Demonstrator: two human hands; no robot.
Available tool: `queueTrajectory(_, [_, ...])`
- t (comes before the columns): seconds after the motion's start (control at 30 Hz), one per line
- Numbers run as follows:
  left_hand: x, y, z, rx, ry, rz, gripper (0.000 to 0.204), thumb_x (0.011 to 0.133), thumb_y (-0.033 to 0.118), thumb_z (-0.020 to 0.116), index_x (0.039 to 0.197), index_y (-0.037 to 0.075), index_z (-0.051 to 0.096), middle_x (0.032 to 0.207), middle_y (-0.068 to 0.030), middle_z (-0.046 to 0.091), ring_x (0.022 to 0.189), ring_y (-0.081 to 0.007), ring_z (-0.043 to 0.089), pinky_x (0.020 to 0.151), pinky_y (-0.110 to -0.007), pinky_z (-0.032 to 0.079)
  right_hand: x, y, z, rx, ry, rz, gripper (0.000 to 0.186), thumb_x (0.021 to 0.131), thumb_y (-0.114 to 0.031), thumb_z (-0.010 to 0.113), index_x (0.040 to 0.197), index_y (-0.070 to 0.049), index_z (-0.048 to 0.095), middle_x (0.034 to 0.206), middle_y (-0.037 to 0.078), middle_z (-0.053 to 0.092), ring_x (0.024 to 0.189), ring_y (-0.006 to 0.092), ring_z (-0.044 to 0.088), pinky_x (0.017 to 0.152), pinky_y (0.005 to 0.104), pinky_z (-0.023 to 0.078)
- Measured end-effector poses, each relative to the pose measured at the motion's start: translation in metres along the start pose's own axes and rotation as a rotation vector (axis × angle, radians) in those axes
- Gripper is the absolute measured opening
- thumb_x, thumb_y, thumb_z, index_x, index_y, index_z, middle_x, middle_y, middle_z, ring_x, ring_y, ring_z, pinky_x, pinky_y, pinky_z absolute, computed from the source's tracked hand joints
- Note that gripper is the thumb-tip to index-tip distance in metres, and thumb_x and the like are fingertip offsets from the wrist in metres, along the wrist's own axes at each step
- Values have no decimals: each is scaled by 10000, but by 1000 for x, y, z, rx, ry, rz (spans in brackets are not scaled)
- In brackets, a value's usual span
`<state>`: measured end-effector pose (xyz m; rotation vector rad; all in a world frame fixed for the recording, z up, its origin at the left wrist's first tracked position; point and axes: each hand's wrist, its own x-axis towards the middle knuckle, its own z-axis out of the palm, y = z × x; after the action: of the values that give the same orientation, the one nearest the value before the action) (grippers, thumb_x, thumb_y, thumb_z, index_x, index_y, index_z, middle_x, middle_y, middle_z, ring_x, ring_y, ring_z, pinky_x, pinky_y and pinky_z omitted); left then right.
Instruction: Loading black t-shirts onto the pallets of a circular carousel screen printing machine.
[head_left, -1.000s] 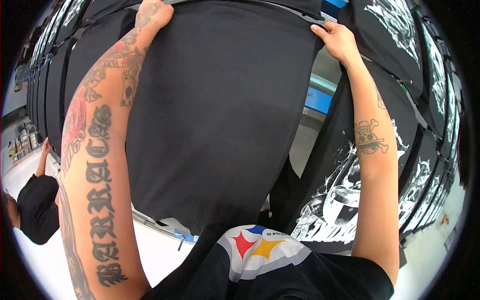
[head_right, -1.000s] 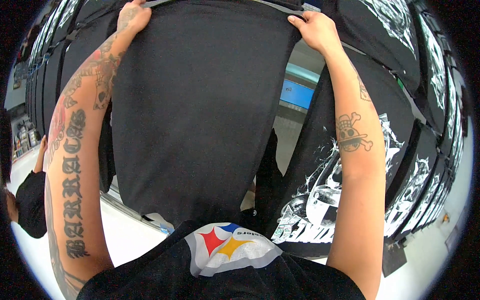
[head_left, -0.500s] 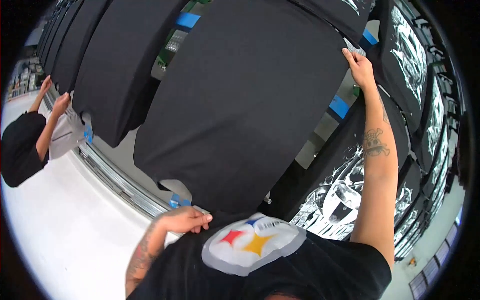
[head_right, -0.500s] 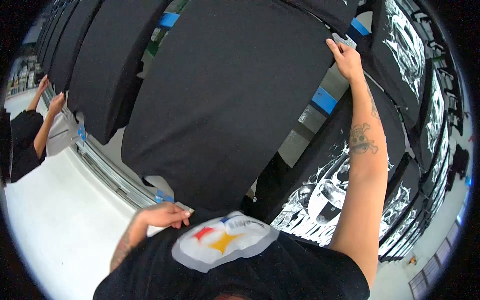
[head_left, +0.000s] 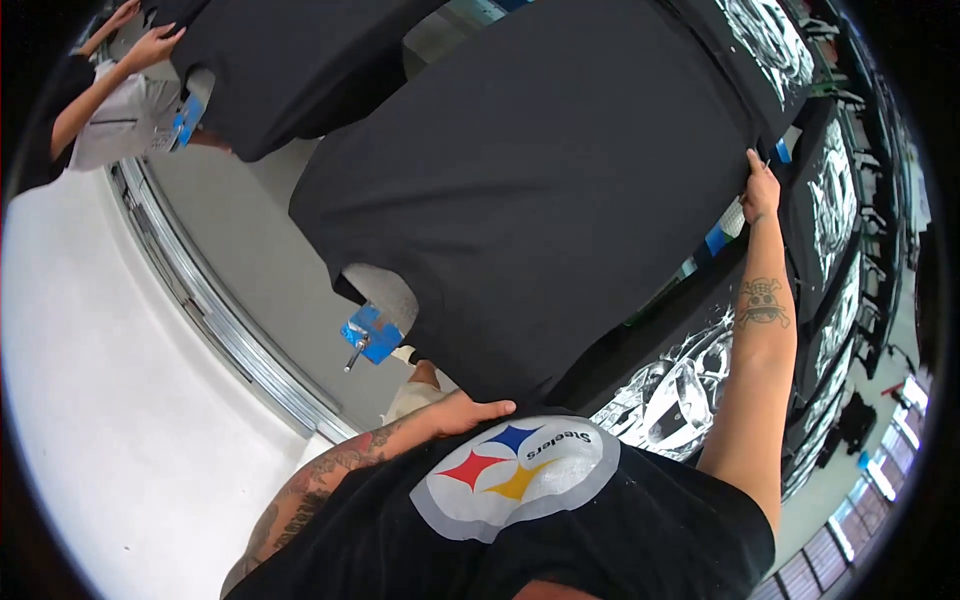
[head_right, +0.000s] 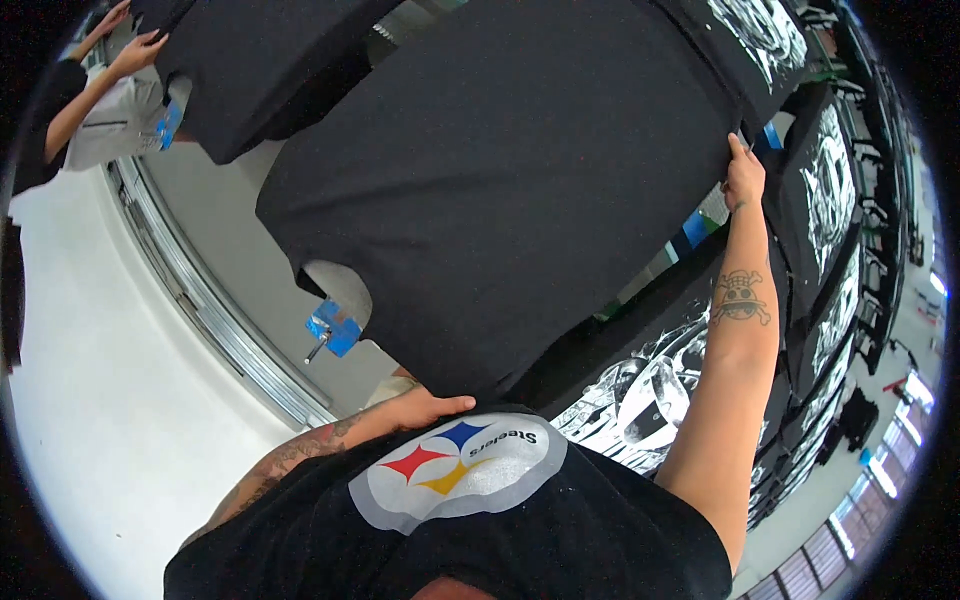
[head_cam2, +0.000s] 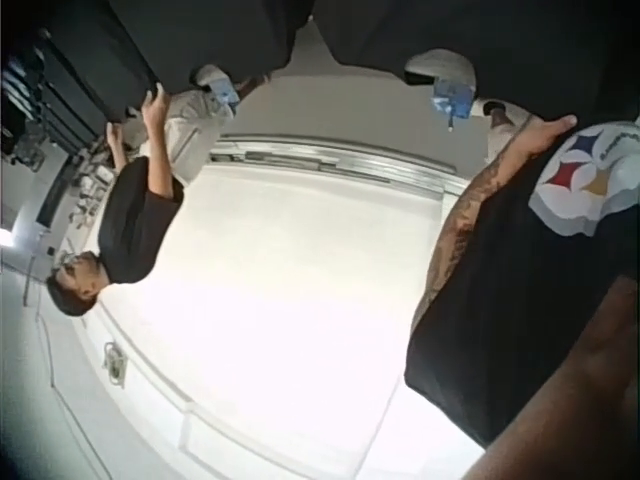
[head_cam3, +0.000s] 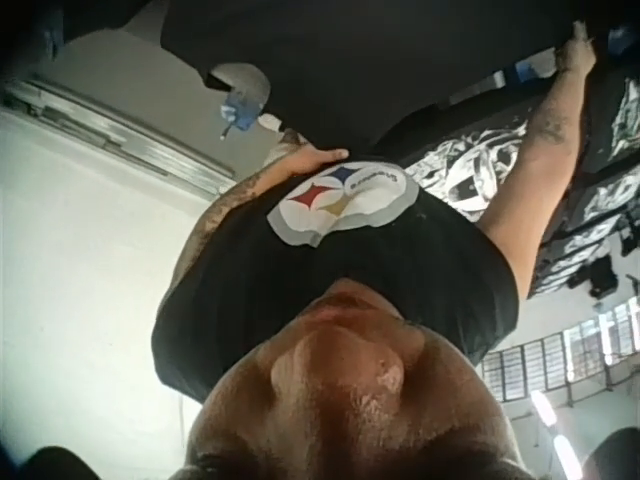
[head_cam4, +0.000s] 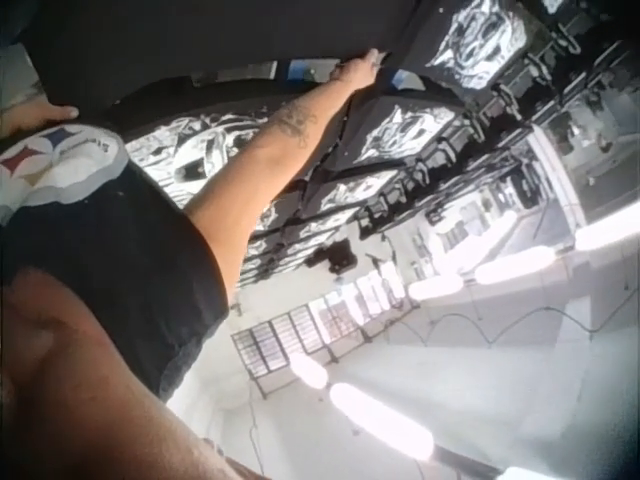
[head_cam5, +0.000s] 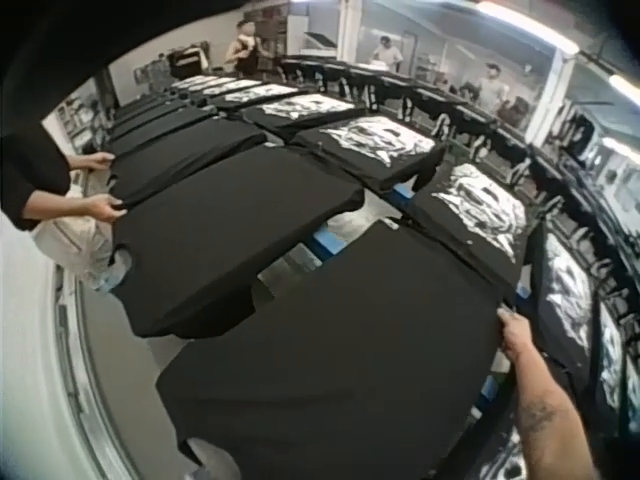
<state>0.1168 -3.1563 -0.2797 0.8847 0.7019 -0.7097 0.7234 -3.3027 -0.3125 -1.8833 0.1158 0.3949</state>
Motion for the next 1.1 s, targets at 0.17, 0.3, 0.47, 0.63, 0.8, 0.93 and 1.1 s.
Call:
queueTrajectory(0.17, [19,-30,16,114,92,120,834,901,523,665,1424,-67,393,1421,-199,480,1290,-277,473,1075,-338,390,24,-3,-13,-294,182,-137,316,926,-370,671,840,-67,697,671,-30,589,498,88,463,463,263,328])
queueTrajectory(0.3, [30,-52,22,177,45,127,768,890,543,670,1325,-68,505,1339,-186,549,1230,-277,528,1027,-341,438,43,6,-9,-247,330,-188,404,911,-409,676,952,-11,728,797,48,685,668,147,606,615,304,465])
queueTrajectory(0.47, [43,-62,24,35,156,285,704,892,581,642,1222,-41,607,1259,-189,602,1172,-289,571,995,-359,454,36,1,7,-825,421,-207,465,890,-516,608,1021,-92,749,1013,162,729,994,322,683,875,401,505])
queueTrajectory(0.63, [45,-59,13,290,233,219,790,861,674,609,1200,-39,630,1266,-200,608,1175,-310,578,1020,-374,435,-47,-22,-12,-875,373,-502,520,860,-503,664,1161,-79,637,1037,204,693,983,355,668,871,410,506])
queueTrajectory(0.8, [35,-50,-9,665,87,136,842,894,723,474,1219,-38,634,1162,-236,665,1107,-298,636,974,-365,468,-202,32,-89,-835,303,-744,262,891,-200,673,1118,-74,635,787,119,615,739,283,624,705,406,506])
queueTrajectory(0.93, [13,-47,-21,767,-52,219,602,967,559,476,1179,31,672,1099,-191,700,1079,-313,658,925,-386,496,-346,109,-189,-711,600,-379,160,904,-172,640,1030,-77,672,772,118,636,703,258,632,676,374,500])
queueTrajectory(1.1, [-20,-47,-29,866,161,217,515,997,466,506,1124,-6,668,1034,-157,704,980,-236,651,880,-353,486,-517,217,-274,-603,809,23,235,924,-240,607,986,-36,707,827,145,703,769,261,679,723,357,513])
